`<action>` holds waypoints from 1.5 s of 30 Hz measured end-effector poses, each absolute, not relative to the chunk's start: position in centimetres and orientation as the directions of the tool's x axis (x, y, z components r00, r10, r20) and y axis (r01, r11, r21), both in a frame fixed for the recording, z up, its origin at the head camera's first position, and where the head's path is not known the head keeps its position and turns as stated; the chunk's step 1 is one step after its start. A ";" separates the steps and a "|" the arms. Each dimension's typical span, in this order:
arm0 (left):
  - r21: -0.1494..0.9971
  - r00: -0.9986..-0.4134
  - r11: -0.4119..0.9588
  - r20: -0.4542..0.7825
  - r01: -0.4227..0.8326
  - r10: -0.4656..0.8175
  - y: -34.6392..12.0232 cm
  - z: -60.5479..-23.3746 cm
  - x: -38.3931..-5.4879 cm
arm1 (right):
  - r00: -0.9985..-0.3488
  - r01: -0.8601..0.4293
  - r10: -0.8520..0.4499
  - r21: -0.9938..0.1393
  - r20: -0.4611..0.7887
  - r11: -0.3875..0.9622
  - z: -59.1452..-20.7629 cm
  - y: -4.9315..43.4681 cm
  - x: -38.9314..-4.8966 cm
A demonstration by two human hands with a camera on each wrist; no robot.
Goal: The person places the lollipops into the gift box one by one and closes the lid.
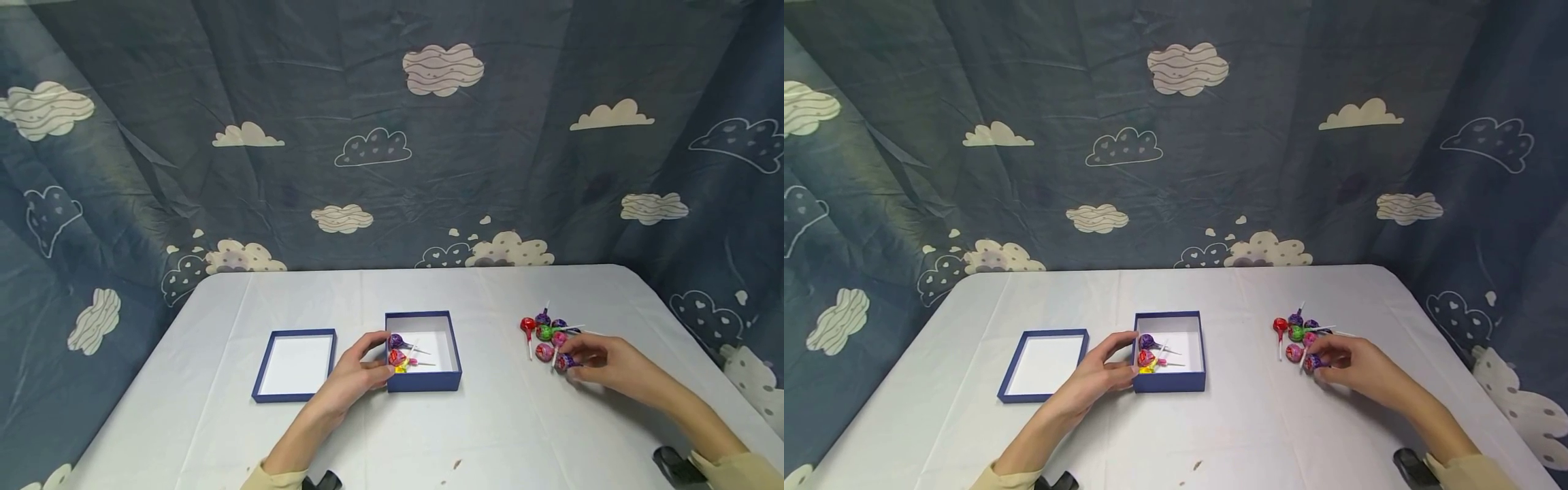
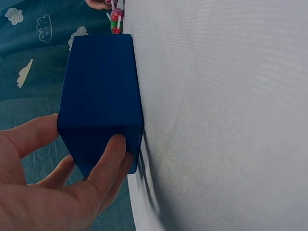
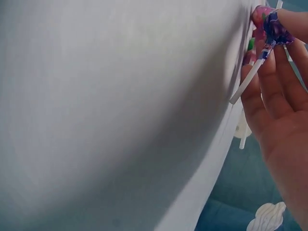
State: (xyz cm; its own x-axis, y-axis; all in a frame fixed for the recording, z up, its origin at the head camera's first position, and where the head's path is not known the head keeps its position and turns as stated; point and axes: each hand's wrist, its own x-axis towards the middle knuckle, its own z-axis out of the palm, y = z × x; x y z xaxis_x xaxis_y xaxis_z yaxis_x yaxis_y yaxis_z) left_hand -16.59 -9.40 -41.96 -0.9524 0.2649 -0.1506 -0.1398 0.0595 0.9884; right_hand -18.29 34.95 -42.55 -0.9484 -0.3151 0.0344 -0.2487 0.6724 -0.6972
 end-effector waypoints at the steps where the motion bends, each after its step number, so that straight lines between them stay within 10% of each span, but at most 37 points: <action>1: 0.988 -0.952 0.059 -0.151 -0.140 0.266 -9.4 -42.0 -16.6 | -0.946 -0.258 -0.320 -0.704 0.047 0.661 -42.5 34.9 -18.2; 45: 0.989 -0.950 0.070 -0.142 -0.128 0.277 -9.5 -41.9 -16.6 | -0.919 -0.345 -0.346 -0.807 0.187 0.479 -39.7 25.1 -18.4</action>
